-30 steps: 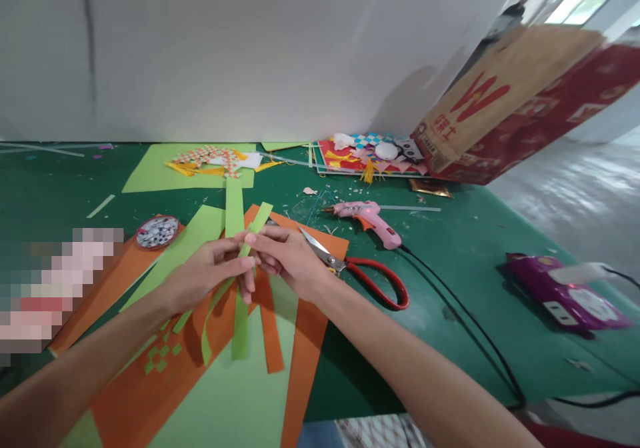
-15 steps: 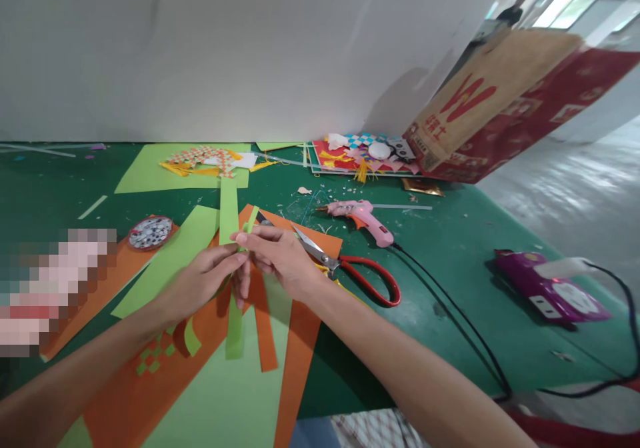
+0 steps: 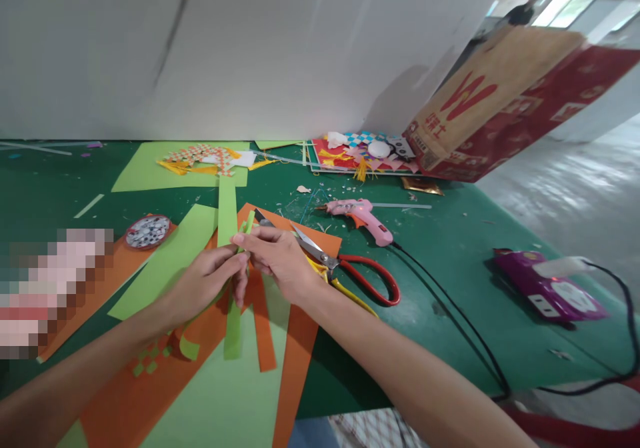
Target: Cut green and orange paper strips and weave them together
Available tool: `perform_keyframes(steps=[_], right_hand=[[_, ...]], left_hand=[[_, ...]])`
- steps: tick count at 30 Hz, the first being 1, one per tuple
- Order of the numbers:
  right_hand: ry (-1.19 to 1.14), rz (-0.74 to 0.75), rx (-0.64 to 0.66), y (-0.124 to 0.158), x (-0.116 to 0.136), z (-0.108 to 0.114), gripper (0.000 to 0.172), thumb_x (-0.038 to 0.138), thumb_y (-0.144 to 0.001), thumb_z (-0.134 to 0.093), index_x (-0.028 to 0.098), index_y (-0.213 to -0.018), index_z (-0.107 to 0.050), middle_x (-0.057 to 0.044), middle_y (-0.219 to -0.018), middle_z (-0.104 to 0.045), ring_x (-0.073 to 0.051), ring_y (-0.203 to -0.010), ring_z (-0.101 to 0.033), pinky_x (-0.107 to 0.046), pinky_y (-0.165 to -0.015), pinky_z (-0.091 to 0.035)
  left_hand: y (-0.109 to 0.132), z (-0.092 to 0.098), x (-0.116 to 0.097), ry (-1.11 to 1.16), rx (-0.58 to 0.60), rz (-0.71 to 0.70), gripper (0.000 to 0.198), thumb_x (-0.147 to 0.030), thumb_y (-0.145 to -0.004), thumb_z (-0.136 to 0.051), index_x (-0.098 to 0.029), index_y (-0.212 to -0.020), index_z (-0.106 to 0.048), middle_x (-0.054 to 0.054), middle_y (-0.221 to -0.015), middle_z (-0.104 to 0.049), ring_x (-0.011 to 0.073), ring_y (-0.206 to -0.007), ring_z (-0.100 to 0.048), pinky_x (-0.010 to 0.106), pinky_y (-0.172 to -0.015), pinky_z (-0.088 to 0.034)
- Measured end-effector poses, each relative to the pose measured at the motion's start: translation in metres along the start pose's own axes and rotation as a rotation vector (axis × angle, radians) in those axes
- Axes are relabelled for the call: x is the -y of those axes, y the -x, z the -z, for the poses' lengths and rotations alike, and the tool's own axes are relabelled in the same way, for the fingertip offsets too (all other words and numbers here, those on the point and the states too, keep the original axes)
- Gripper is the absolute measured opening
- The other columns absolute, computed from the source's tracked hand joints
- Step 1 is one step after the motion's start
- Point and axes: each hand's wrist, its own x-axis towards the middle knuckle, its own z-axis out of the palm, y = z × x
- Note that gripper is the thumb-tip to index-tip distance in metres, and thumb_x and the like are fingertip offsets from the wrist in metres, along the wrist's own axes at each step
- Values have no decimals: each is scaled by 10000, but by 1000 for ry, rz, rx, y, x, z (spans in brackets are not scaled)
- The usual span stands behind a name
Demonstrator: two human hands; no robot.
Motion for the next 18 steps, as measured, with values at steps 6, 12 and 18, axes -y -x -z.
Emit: perform_keyframes(steps=[6, 12, 18], right_hand=[[-11, -1, -43, 0, 1, -2, 356, 379, -561, -822, 157, -522, -547, 107, -382, -331, -16, -373, -222, -247, -406, -99], [-19, -17, -74, 1, 6, -3, 329, 392, -550, -817, 151, -577, -595, 117, -375, -311, -18, -374, -215, -245, -411, -99], [-10, -11, -59, 3, 4, -4, 383, 404, -544, -823, 163, -514, -527, 113, -382, -319, -18, -379, -223, -236, -407, -123]], left_hand=[[0, -2, -1, -12, 6, 2, 313, -249, -919, -340, -181, -639, -461, -25, -478, -556, 94, -439, -533, 202, -496, -433], [0, -2, -3, -33, 8, 4, 345, -240, -925, -329, -182, -601, -432, -23, -473, -557, 80, -437, -521, 186, -497, -422], [-1, 0, -1, -15, 7, 24, 309, -256, -925, -352, -181, -640, -448, -29, -484, -555, 86, -434, -530, 191, -479, -418]])
